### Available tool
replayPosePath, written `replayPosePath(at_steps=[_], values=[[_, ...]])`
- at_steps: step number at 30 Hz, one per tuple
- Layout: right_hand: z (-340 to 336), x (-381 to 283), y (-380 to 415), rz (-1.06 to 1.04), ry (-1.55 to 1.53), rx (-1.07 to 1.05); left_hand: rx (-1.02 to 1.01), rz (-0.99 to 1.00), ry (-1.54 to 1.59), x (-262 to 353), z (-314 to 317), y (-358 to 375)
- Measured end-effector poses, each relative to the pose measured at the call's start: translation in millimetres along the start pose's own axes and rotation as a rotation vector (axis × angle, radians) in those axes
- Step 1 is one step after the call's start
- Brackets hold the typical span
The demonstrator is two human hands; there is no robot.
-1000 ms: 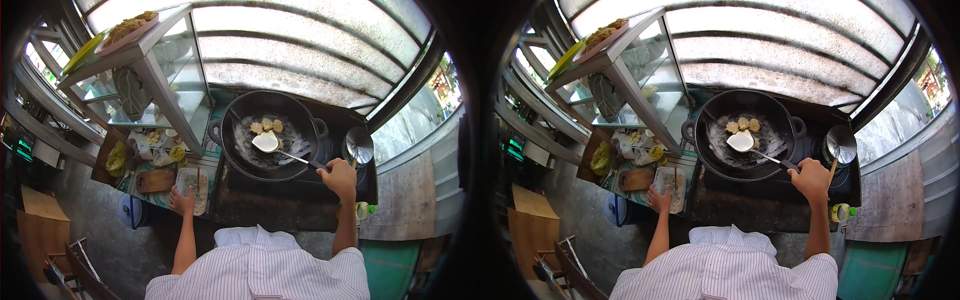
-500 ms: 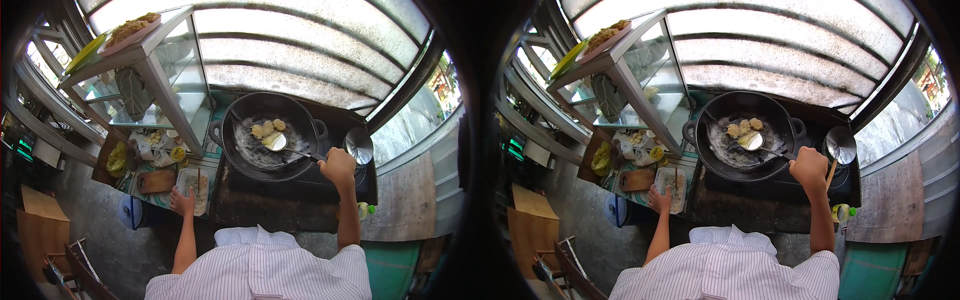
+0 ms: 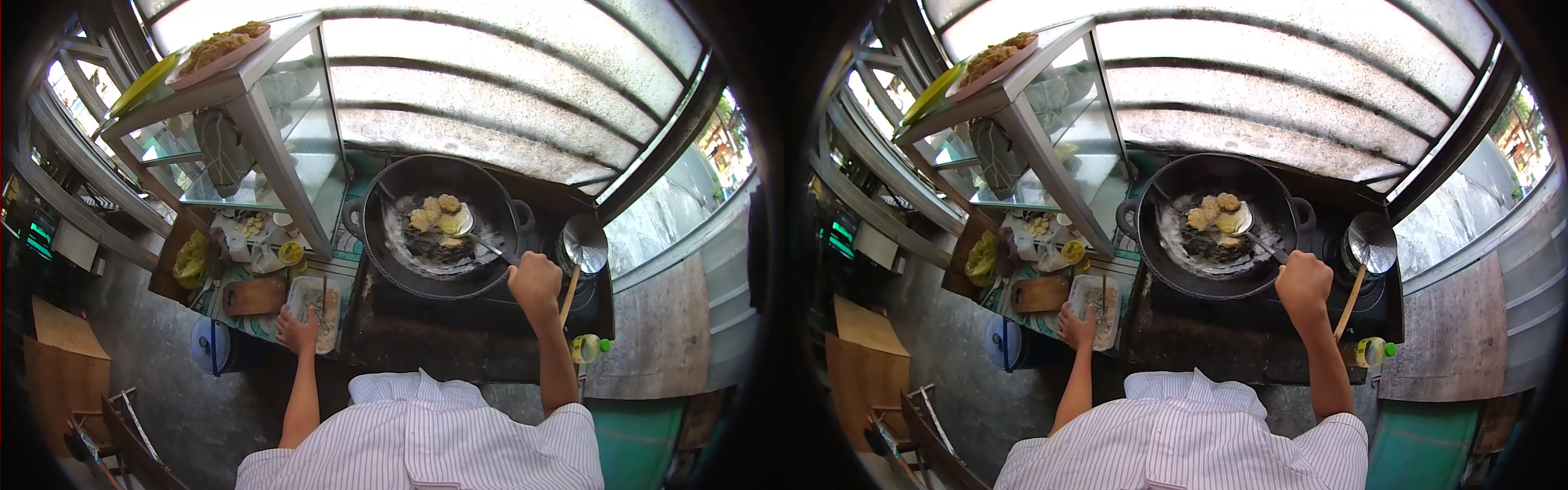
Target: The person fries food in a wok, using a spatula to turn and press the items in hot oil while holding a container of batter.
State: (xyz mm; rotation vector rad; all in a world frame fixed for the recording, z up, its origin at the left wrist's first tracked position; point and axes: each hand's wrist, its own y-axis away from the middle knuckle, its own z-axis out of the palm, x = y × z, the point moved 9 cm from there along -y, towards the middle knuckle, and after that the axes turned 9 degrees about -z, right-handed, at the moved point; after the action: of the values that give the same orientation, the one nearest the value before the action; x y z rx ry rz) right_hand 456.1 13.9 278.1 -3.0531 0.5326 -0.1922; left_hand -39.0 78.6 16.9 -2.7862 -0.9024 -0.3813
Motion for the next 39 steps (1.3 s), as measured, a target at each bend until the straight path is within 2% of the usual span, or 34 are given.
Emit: replayPosePath(at_steps=[16, 18, 22, 25, 27, 39], values=[[38.7, 34.3, 24.8, 0.06, -0.4, -0.102, -0.001, 0.008, -0.001, 0.3, -2.4, 1.8], [40.5, 31.4, 28.0, 0.071, -0.438, -0.17, -0.012, 0.008, -0.005, 0.8, -3.7, 1.7], [45.0, 27.3, 26.3, 0.091, -0.458, -0.189, -0.025, 0.002, -0.016, 2.0, -3.2, 2.1], [41.1, 26.8, 21.4, 0.075, -0.454, -0.122, -0.003, 0.017, -0.018, 1.0, -2.3, 2.0], [37.6, 23.4, 20.7, 0.068, -0.491, -0.207, 0.001, 0.018, -0.021, 0.2, -1.2, 1.3], [15.7, 18.7, 7.1, 0.023, -0.415, -0.309, -0.009, 0.008, -0.026, 2.5, -2.4, 2.2]])
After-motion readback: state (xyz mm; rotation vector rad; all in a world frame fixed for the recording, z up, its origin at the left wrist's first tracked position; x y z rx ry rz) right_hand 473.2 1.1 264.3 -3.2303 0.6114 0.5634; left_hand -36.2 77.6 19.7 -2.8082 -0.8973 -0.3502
